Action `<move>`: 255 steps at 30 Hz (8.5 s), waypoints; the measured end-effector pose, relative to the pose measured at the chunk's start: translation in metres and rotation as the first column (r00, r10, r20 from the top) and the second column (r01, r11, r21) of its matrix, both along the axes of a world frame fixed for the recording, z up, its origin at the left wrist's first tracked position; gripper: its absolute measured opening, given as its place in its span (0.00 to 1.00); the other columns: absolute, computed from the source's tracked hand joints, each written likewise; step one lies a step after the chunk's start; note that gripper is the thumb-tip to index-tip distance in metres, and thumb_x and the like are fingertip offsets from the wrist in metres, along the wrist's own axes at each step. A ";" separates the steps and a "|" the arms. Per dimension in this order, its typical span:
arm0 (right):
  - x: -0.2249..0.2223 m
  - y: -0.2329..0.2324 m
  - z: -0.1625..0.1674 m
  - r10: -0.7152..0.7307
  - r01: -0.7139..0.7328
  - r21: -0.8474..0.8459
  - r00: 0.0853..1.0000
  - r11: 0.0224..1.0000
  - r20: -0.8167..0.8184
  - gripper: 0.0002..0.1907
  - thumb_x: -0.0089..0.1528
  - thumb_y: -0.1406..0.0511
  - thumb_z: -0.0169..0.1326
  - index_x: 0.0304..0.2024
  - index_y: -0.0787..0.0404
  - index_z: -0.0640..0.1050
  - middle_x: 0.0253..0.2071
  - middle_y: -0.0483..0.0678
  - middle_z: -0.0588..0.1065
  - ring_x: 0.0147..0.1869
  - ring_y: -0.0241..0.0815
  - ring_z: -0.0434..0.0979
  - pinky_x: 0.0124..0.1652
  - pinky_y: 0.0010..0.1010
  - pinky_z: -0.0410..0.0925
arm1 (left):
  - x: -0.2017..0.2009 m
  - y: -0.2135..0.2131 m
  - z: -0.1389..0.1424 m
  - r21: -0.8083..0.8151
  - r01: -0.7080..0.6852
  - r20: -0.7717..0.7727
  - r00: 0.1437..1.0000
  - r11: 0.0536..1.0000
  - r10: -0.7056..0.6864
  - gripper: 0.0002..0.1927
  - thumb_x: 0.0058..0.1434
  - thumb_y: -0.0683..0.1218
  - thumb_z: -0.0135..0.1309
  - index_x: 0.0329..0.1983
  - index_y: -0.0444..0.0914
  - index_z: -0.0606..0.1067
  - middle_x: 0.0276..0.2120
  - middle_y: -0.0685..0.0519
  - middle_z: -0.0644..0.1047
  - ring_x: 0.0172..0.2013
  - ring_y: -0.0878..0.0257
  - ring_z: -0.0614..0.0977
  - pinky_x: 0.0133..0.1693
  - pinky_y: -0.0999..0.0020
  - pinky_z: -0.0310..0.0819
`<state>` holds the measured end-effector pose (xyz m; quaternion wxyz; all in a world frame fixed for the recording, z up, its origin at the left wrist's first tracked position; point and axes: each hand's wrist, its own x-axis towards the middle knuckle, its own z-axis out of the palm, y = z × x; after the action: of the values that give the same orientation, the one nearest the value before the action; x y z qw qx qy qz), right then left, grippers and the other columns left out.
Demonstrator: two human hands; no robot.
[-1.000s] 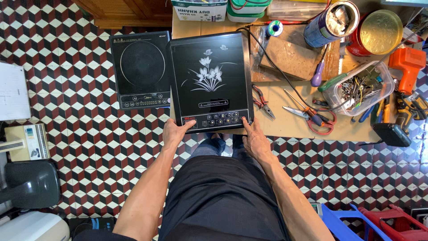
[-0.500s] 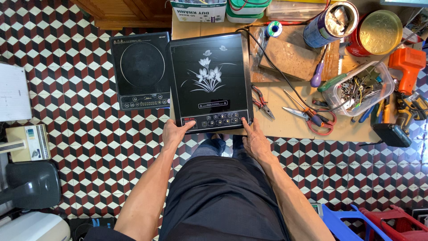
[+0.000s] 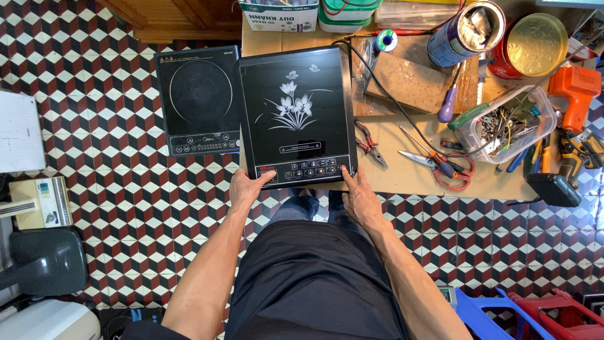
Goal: The person retrieves an induction cooktop from the floor and places it on a workbench. They wipe the surface with a cloth, press buttons on the control panel, and plug the power cord into a socket. The person then presses buttons again to test the unit's functionality.
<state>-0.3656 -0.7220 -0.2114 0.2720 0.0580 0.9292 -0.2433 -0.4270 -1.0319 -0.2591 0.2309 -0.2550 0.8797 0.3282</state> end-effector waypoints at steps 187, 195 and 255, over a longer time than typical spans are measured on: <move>-0.534 0.589 0.215 0.127 -0.145 0.024 0.759 0.989 -0.639 0.09 0.58 0.67 0.57 0.38 0.65 0.77 0.30 0.67 0.76 0.38 0.69 0.77 0.37 0.54 0.69 | -0.480 0.668 0.175 -0.107 0.827 -0.723 0.316 0.551 -0.614 0.37 0.61 0.61 0.55 0.70 0.41 0.67 0.70 0.45 0.64 0.66 0.45 0.69 0.63 0.54 0.64; -0.534 0.588 0.218 0.215 -0.245 0.036 0.759 0.969 -0.614 0.10 0.56 0.74 0.55 0.38 0.67 0.70 0.30 0.60 0.76 0.39 0.65 0.78 0.35 0.50 0.69 | -0.475 0.668 0.191 -0.086 0.825 -0.677 0.363 0.559 -0.640 0.37 0.61 0.62 0.54 0.71 0.44 0.65 0.70 0.46 0.62 0.67 0.45 0.66 0.63 0.53 0.63; -0.344 0.573 0.363 -0.585 0.465 -0.355 0.623 0.811 -0.520 0.17 0.66 0.59 0.59 0.49 0.66 0.74 0.40 0.54 0.80 0.36 0.37 0.82 0.30 0.27 0.72 | -0.492 0.646 0.165 0.030 0.973 -0.910 0.121 0.230 -0.396 0.49 0.61 0.46 0.65 0.79 0.37 0.49 0.77 0.41 0.50 0.76 0.48 0.53 0.73 0.53 0.48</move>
<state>-0.7092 -0.1488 0.1521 -0.1201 0.2208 0.8800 -0.4031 -0.9190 -0.3859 -0.0941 0.0438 0.5008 0.6982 0.5097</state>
